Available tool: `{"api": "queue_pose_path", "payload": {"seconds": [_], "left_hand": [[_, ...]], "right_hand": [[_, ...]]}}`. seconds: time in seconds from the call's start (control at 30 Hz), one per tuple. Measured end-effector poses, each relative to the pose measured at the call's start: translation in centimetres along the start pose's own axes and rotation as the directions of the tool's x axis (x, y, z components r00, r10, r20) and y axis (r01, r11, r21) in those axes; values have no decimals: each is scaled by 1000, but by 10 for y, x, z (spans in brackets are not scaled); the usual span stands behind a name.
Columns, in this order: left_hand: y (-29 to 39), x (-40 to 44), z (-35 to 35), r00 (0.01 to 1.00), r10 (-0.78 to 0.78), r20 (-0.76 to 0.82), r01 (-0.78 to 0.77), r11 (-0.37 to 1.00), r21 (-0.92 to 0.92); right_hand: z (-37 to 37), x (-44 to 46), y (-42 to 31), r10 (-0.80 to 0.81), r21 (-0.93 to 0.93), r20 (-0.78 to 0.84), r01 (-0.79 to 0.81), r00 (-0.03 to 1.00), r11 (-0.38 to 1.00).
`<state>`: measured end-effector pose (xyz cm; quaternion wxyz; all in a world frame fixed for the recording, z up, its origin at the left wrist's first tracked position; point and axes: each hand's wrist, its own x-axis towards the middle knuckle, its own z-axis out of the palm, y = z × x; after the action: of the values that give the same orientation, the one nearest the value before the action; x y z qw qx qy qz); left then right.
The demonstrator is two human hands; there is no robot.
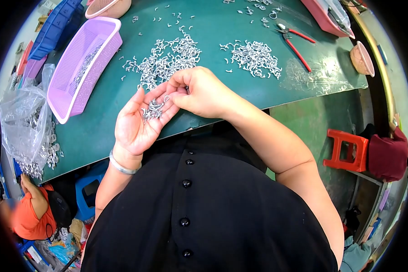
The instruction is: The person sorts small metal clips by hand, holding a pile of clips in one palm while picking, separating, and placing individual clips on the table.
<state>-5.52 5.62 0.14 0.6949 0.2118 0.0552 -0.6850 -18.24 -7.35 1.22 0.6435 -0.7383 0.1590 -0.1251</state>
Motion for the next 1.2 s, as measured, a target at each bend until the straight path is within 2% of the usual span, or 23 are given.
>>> {"api": "queue_pose_path", "payload": {"seconds": [0.03,0.13,0.23,0.33,0.63,0.73,0.83,0.87,0.97,1.0,1.13,1.17,1.2], "left_hand": [[0,0,-1,1000,-1,-9,1,1000,26],[-3,-3,4,994,69,-85,-44,961,273],[-5,-5,5,990,92,-104,-45,923,383],[-6,-3,3,992,93,-89,-53,927,371],[-3,-4,2,993,75,-96,-39,944,329],[-2,-4,2,991,76,-107,-42,957,288],[0,-3,1,994,62,-92,-37,966,257],[0,-3,1,995,60,-85,-37,968,249],[1,-3,3,996,55,-64,-39,973,228],[2,-2,3,997,52,-58,-38,974,223],[1,-2,5,996,59,-60,-45,975,216],[1,-2,6,996,68,-62,-53,975,214],[1,-2,6,995,76,-65,-61,975,212]], "right_hand": [[0,0,0,-2,-26,-17,1,1000,1000],[1,-2,-2,-40,-124,-57,32,998,992],[1,-2,-4,-67,-247,-57,51,996,968],[-2,-1,-5,10,-170,-32,-15,999,985],[-3,1,5,29,203,-37,-21,999,979],[-5,-1,-3,142,318,5,-136,990,938],[-15,1,5,172,645,138,-220,975,731],[-15,3,7,114,738,146,-185,983,649],[-13,3,0,95,856,69,-108,993,506],[-15,3,-1,105,846,78,-121,991,519],[-15,0,-5,220,436,16,-205,975,876],[-11,0,-1,96,190,-58,-84,994,978],[-10,0,4,21,55,-55,-18,998,998]]}}
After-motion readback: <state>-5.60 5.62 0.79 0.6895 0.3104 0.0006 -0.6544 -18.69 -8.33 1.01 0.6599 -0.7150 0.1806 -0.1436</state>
